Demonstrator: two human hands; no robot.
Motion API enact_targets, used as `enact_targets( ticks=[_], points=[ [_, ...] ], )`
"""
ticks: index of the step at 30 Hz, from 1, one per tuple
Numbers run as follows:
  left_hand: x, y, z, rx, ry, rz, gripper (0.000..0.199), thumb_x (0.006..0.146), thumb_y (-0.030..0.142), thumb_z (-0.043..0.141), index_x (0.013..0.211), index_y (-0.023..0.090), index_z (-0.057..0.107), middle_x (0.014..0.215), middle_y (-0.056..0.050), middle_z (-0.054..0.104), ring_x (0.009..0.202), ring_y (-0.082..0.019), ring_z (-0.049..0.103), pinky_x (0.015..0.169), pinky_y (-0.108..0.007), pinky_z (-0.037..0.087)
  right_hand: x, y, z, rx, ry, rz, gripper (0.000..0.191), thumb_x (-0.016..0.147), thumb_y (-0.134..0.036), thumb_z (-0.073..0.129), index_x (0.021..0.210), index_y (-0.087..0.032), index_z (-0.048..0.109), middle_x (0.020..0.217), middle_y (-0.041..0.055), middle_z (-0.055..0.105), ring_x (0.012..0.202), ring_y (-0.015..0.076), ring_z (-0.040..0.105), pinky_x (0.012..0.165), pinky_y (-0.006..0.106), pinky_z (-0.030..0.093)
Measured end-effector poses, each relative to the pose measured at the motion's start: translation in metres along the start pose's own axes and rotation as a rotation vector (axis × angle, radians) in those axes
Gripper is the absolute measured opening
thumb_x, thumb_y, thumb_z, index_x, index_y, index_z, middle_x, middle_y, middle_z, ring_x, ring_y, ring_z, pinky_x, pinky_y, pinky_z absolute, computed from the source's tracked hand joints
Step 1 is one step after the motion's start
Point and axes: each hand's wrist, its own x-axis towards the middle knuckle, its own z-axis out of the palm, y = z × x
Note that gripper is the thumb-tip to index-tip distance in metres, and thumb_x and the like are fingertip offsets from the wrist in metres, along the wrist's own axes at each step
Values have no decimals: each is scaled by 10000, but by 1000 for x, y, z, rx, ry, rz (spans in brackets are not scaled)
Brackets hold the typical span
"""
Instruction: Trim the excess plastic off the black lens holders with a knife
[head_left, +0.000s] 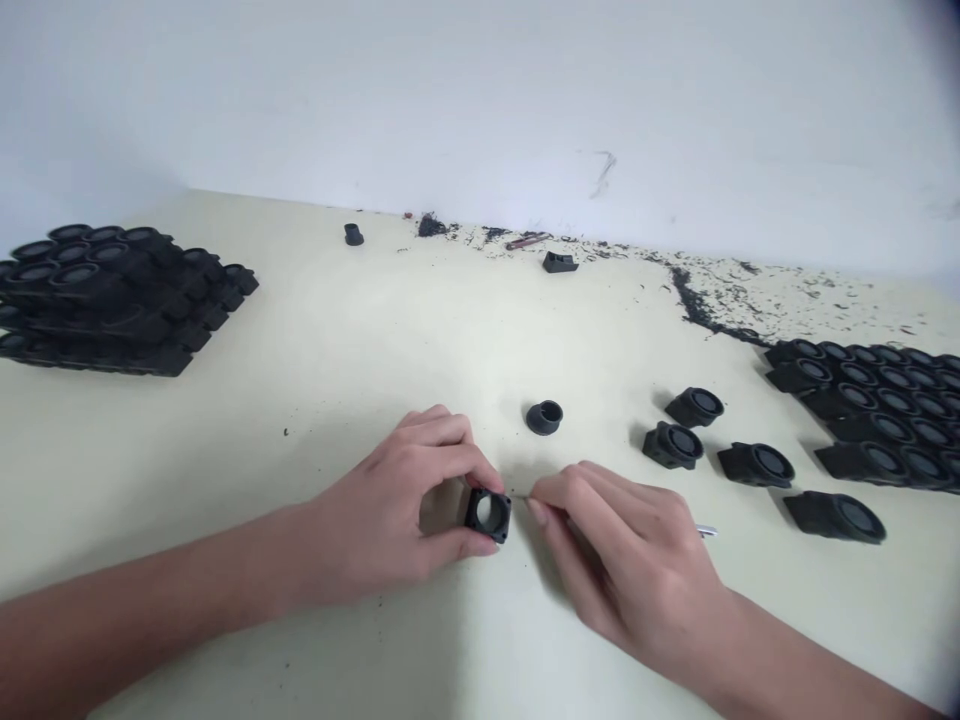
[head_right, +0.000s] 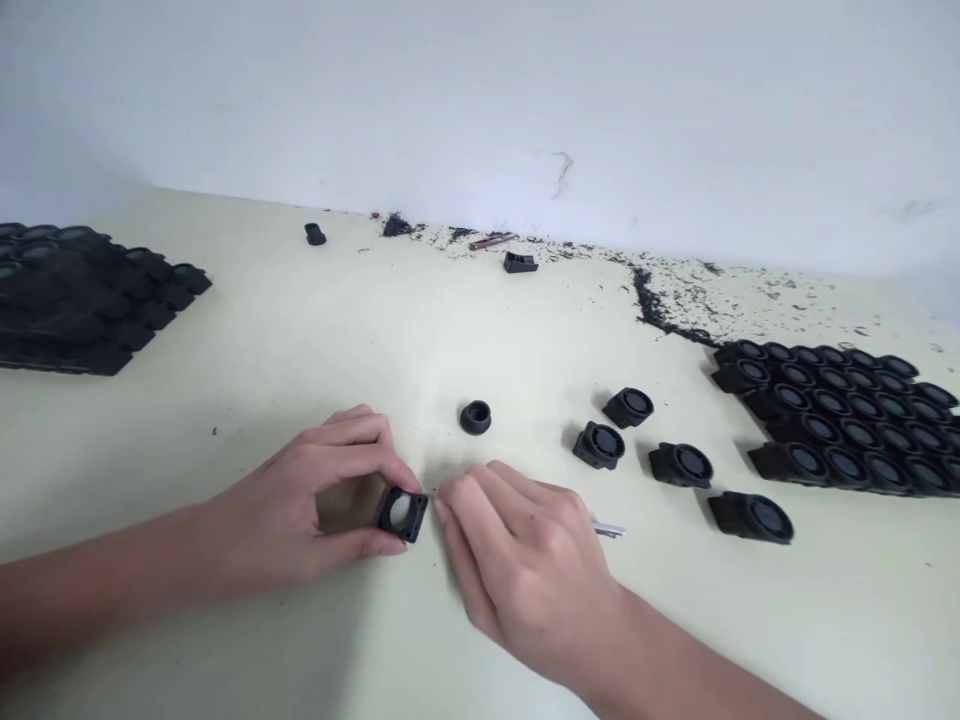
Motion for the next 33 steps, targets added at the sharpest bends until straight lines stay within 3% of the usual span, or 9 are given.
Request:
enact_targets(
  ticks=[3,7,11,15,18,22,26,30,33],
  points=[
    [0,0,0,-13,-3,-5,246,804,309,762,1011,220,663,932,0,577,954,-156,499,911,-314,385,-1,0,0,33,-43,-84,141,856,-19,575,911,-145,544,674,8,473,607,116,347,544,280,270],
    [-1,0,0,1,-4,-17,247,797,310,766,1008,226,670,924,-12,582,943,-168,501,884,-317,403,-1,1,1,-18,-3,14,102,880,-49,577,921,-141,556,680,8,470,609,110,360,545,278,274],
    [-2,0,0,-8,7,-10,235,803,312,760,999,219,670,922,-17,580,943,-169,504,879,-317,406,-1,1,0,21,-49,-94,129,859,-24,567,884,-148,538,677,13,477,615,118,352,547,279,276],
    [-2,0,1,-9,0,-20,254,791,306,774,1007,224,669,918,-8,574,943,-162,499,877,-308,403,0,0,0,-15,-13,-17,119,873,-39,576,929,-141,547,679,8,471,609,112,353,542,277,271],
    [-1,-1,2,-12,6,-5,244,794,294,770,1002,220,667,916,-2,570,941,-154,499,879,-303,399,0,1,1,30,-56,-104,153,843,-9,579,894,-146,532,686,15,484,615,119,345,547,281,274],
    [-2,-1,2,-5,2,-12,254,797,316,770,1012,228,668,914,-6,568,942,-161,498,885,-311,400,0,1,2,-24,-3,-16,132,866,-30,580,935,-138,551,684,8,469,611,111,349,542,277,267],
    [-2,-2,1,-7,3,-8,247,800,329,766,1000,221,668,916,-14,578,942,-170,503,894,-323,405,0,1,1,0,-34,-88,149,847,-12,578,908,-144,544,680,13,476,609,118,342,544,283,266],
    [-2,-2,1,-5,7,2,264,793,331,775,1013,229,671,914,-5,581,942,-163,506,915,-324,403,0,1,0,-47,16,9,124,867,-36,588,937,-136,562,678,9,469,606,108,357,538,276,268],
    [-2,-2,1,-10,12,1,256,791,318,777,1005,222,673,917,-4,582,941,-159,509,910,-319,405,0,0,0,-2,-15,-86,154,845,-19,593,932,-141,558,675,12,476,607,117,342,543,279,269]
  ],
)
